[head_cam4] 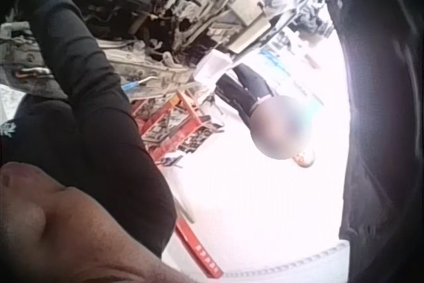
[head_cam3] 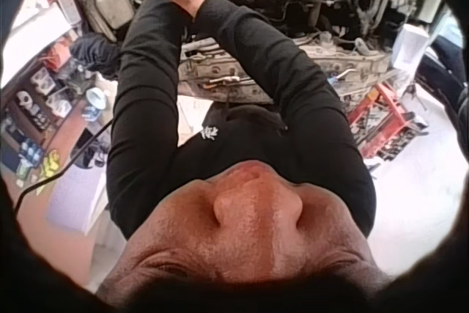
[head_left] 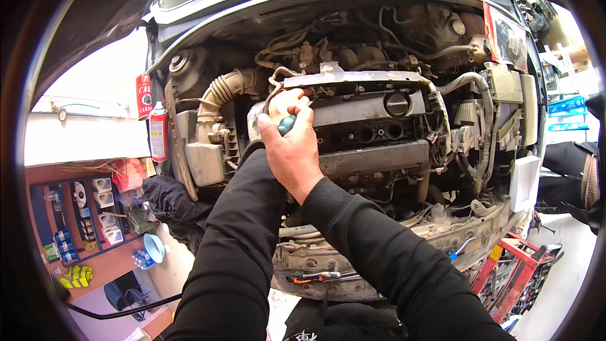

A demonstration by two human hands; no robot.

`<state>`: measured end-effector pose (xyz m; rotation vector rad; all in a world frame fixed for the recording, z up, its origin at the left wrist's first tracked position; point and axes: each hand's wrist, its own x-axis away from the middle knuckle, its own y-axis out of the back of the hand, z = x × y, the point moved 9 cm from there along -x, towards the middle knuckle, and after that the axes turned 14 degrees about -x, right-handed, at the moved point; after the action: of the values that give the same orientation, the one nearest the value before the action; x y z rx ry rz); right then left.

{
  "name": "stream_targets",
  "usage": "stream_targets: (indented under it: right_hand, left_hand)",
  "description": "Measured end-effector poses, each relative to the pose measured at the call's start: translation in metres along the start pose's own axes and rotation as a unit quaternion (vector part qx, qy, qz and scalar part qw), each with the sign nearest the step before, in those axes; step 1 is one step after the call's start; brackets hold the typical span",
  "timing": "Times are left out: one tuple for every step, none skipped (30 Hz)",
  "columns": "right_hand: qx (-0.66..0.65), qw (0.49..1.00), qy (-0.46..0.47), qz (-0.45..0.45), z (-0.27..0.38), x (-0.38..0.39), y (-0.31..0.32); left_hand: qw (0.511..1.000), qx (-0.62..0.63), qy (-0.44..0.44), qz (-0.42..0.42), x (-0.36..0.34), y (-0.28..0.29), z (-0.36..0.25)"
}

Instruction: The person works on a car engine with the hood open, using a screwdriver and socket wrench to loosen and remove bolts from the engine cover. They repeatedly reach for tools on a nearby cart and continue adjusting components within the engine bay.

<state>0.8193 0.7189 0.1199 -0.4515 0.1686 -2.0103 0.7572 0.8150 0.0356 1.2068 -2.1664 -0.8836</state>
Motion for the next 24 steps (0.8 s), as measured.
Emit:
stream_targets:
  right_hand:
    - [-0.02, 1.0, 0.001, -0.003, -0.003, 0.0, -0.002]
    - [-0.043, 0.999, 0.011, -0.009, -0.005, 0.002, -0.003]
    - [-0.067, 0.998, 0.0, -0.017, -0.011, 0.002, -0.004]
    - [-0.122, 0.992, 0.016, -0.016, -0.012, 0.004, -0.006]
    - [-0.177, 0.984, 0.01, -0.018, -0.017, 0.007, -0.008]
    - [-0.23, 0.973, 0.009, -0.013, -0.021, 0.008, -0.012]
    - [-0.189, 0.981, 0.034, -0.035, -0.02, 0.008, -0.01]
    - [-0.201, 0.979, 0.006, -0.032, -0.027, 0.008, -0.013]
    - [-0.218, 0.975, -0.028, -0.028, -0.033, 0.008, -0.016]
    - [-0.238, 0.968, -0.075, -0.026, -0.039, 0.007, -0.017]
    - [-0.213, 0.973, -0.084, -0.002, -0.036, 0.006, -0.02]
    - [-0.191, 0.975, -0.108, 0.018, -0.033, 0.002, -0.017]
    - [-0.169, 0.976, -0.132, 0.038, -0.028, 0.0, -0.013]
    - [-0.141, 0.971, -0.18, 0.067, -0.026, -0.003, -0.008]
    - [-0.073, 0.977, -0.155, 0.129, -0.011, -0.009, -0.004]
    - [0.002, 0.969, -0.149, 0.198, 0.0, -0.016, -0.001]
    - [0.044, 0.962, -0.154, 0.219, 0.006, -0.019, 0.001]
    - [0.006, 0.95, -0.182, 0.255, 0.009, -0.02, 0.002]
    - [0.0, 0.925, -0.266, 0.269, 0.0, -0.019, 0.005]
    - [-0.032, 0.908, -0.321, 0.269, -0.008, -0.014, 0.003]
    - [-0.029, 0.914, -0.299, 0.272, -0.008, -0.017, 0.001]
    - [-0.052, 0.932, -0.248, 0.261, -0.008, -0.019, -0.008]
    - [-0.057, 0.943, -0.219, 0.243, -0.012, -0.018, -0.014]
    - [-0.038, 0.962, -0.174, 0.206, -0.017, -0.017, -0.017]
  left_hand:
    - [0.997, 0.073, 0.003, 0.003, 0.003, 0.002, 0.002]
    - [0.99, 0.138, 0.007, 0.004, 0.005, 0.004, 0.003]
    - [0.979, 0.202, 0.013, 0.006, 0.007, 0.006, 0.005]
    - [0.967, 0.254, 0.02, 0.005, 0.009, 0.007, 0.005]
    - [0.954, 0.299, 0.026, 0.003, 0.011, 0.009, 0.004]
    - [0.941, 0.336, 0.034, -0.001, 0.014, 0.009, 0.002]
    - [0.933, 0.359, 0.04, -0.006, 0.016, 0.009, -0.002]
    - [0.923, 0.382, 0.046, -0.016, 0.019, 0.01, -0.005]
    - [0.912, 0.405, 0.053, -0.027, 0.022, 0.01, -0.008]
    - [0.903, 0.423, 0.059, -0.038, 0.025, 0.011, -0.011]
    - [0.911, 0.402, 0.066, -0.056, 0.028, 0.013, -0.013]
    - [0.883, 0.459, 0.072, -0.06, 0.029, 0.013, -0.014]
    - [0.874, 0.476, 0.077, -0.066, 0.03, 0.013, -0.014]
    - [0.863, 0.496, 0.092, -0.041, 0.027, 0.009, -0.013]
    - [0.853, 0.509, 0.113, -0.016, 0.024, 0.004, -0.009]
    - [0.885, 0.457, 0.083, -0.009, 0.021, 0.004, -0.011]
    - [0.958, 0.283, 0.048, -0.007, 0.013, 0.01, -0.009]
    - [0.99, 0.143, 0.002, 0.001, 0.006, 0.01, -0.01]
    - [0.999, 0.0, -0.046, -0.004, -0.001, 0.01, -0.011]
    - [0.992, -0.104, -0.067, -0.007, -0.005, 0.006, -0.007]
    - [0.973, -0.201, -0.106, -0.028, -0.008, 0.005, -0.005]
    - [0.981, -0.163, -0.1, -0.02, -0.01, 0.001, 0.004]
    - [0.986, -0.119, -0.11, -0.03, -0.011, 0.0, 0.01]
    - [0.99, -0.09, -0.111, -0.016, -0.01, -0.003, 0.018]
